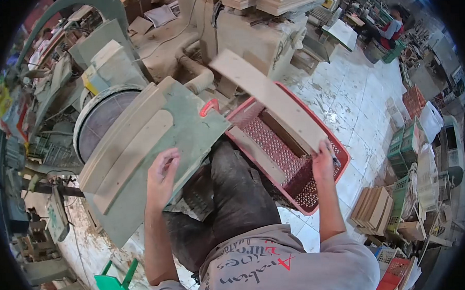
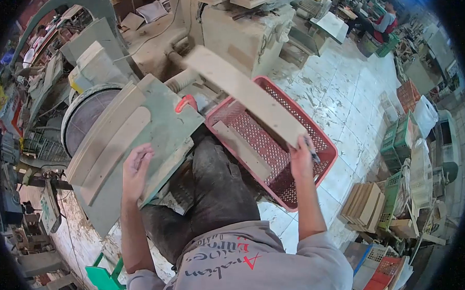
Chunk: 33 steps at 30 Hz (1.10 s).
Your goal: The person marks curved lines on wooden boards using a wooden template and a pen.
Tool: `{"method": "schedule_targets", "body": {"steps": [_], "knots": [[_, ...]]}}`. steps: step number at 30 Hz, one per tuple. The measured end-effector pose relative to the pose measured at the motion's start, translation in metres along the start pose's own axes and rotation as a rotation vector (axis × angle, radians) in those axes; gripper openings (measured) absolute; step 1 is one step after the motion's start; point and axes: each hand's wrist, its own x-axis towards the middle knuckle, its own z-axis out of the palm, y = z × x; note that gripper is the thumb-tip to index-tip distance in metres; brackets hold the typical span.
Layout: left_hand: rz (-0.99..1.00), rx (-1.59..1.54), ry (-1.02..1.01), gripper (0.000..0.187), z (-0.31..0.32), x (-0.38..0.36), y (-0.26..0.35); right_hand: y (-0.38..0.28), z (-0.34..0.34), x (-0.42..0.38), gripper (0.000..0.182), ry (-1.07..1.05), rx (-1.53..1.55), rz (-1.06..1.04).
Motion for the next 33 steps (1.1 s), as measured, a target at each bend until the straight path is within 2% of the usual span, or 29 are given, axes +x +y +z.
{"method": "schedule_targets", "body": {"steps": [6, 9, 12, 15, 19, 20, 21, 22, 23, 26, 28, 29, 32, 33], "knots": [[-0.098, 0.025, 0.031, 0.024, -0.004, -0.005, -0.015, 0.008, -0.092, 0.028, 0.024, 0.224, -0.143, -0.066], [-0.08, 0.02, 0.07, 0.022, 0.001, -0.004, -0.016, 0.044, -0.149, 0.064, 0.018, 0.292, -0.321, -0.045], [-0.087, 0.046, 0.135, 0.017, 0.005, -0.005, -0.01, 0.082, -0.188, 0.1, 0.026, 0.345, -0.353, -0.017], [-0.146, 0.11, 0.182, 0.016, 0.007, -0.006, -0.008, 0.115, -0.212, 0.138, 0.022, 0.394, -0.353, -0.054], [-0.146, 0.068, 0.208, 0.015, 0.011, -0.005, -0.011, 0.131, -0.214, 0.169, 0.02, 0.436, -0.402, -0.035], [-0.156, 0.037, 0.219, 0.015, 0.008, -0.006, -0.013, 0.134, -0.218, 0.174, 0.019, 0.37, -0.369, -0.037], [-0.155, 0.081, 0.225, 0.015, 0.008, -0.006, -0.013, 0.147, -0.23, 0.196, 0.016, 0.393, -0.41, -0.054], [-0.165, 0.134, 0.243, 0.015, 0.01, -0.007, -0.011, 0.144, -0.227, 0.196, 0.02, 0.295, -0.381, 0.011], [-0.155, 0.134, 0.254, 0.014, 0.01, -0.008, -0.008, 0.162, -0.247, 0.216, 0.022, 0.281, -0.41, -0.062], [-0.153, 0.12, 0.29, 0.014, 0.013, -0.005, -0.008, 0.154, -0.226, 0.224, 0.029, 0.358, -0.396, 0.062], [-0.176, 0.159, 0.307, 0.015, 0.013, -0.005, -0.004, 0.147, -0.225, 0.225, 0.031, 0.297, -0.391, 0.147], [-0.15, 0.187, 0.301, 0.015, 0.012, -0.005, -0.006, 0.154, -0.223, 0.224, 0.026, 0.28, -0.334, 0.01], [-0.127, 0.236, 0.297, 0.014, 0.013, -0.004, -0.004, 0.153, -0.229, 0.237, 0.023, 0.354, -0.371, 0.01], [-0.127, 0.24, 0.293, 0.014, 0.014, -0.004, -0.001, 0.159, -0.26, 0.256, 0.031, 0.316, -0.366, 0.064]]}}
